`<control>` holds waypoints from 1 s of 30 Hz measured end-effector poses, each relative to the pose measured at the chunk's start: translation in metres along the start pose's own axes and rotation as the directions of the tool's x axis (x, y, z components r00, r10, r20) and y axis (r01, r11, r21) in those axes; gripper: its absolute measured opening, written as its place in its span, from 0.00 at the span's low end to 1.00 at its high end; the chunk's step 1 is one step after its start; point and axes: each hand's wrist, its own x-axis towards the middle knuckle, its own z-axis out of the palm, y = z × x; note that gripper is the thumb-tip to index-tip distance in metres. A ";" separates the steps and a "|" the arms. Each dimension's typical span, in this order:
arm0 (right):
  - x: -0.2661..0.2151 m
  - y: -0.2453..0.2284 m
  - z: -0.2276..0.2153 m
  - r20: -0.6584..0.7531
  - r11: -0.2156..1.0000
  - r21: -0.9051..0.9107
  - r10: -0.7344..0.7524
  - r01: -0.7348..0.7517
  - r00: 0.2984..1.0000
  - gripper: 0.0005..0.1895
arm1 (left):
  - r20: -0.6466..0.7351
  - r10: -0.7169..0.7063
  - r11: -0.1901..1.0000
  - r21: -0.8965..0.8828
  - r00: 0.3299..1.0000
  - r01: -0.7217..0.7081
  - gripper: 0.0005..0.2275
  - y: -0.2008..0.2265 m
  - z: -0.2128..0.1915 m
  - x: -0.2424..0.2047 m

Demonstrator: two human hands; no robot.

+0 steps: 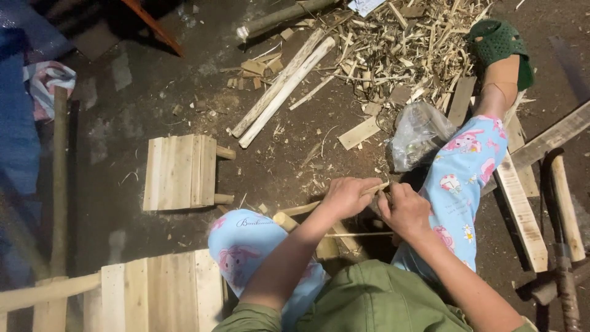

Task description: The person assembles a small wooden frame by hand, using a hammer to drive nails into the joints. They repeatedly position the frame, insert nails, and hammer them in, occasionally adjusting the pieces to align the corners.

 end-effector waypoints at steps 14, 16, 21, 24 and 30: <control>0.032 0.005 -0.057 0.195 0.883 0.470 -0.115 0.010 0.974 0.06 | 0.033 0.022 0.991 -0.131 0.999 -0.017 0.20 0.007 -0.015 -0.004; 0.027 0.005 -0.053 0.214 0.843 0.534 -0.067 -0.059 0.974 0.08 | 0.023 0.018 0.990 -0.139 1.000 -0.015 0.19 0.005 -0.017 -0.004; 0.011 0.008 -0.031 0.152 0.817 0.556 0.081 -0.153 0.985 0.11 | 0.000 0.046 0.995 -0.094 0.999 -0.046 0.20 0.005 -0.017 -0.005; 0.015 0.003 -0.032 0.158 0.801 0.576 0.086 -0.162 0.984 0.10 | 0.008 0.044 0.995 -0.085 0.999 -0.043 0.20 0.008 -0.015 -0.006; 0.004 0.002 -0.016 0.071 0.921 0.383 0.044 -0.068 0.997 0.11 | 0.005 0.024 0.994 -0.106 1.000 -0.023 0.22 0.002 -0.010 -0.005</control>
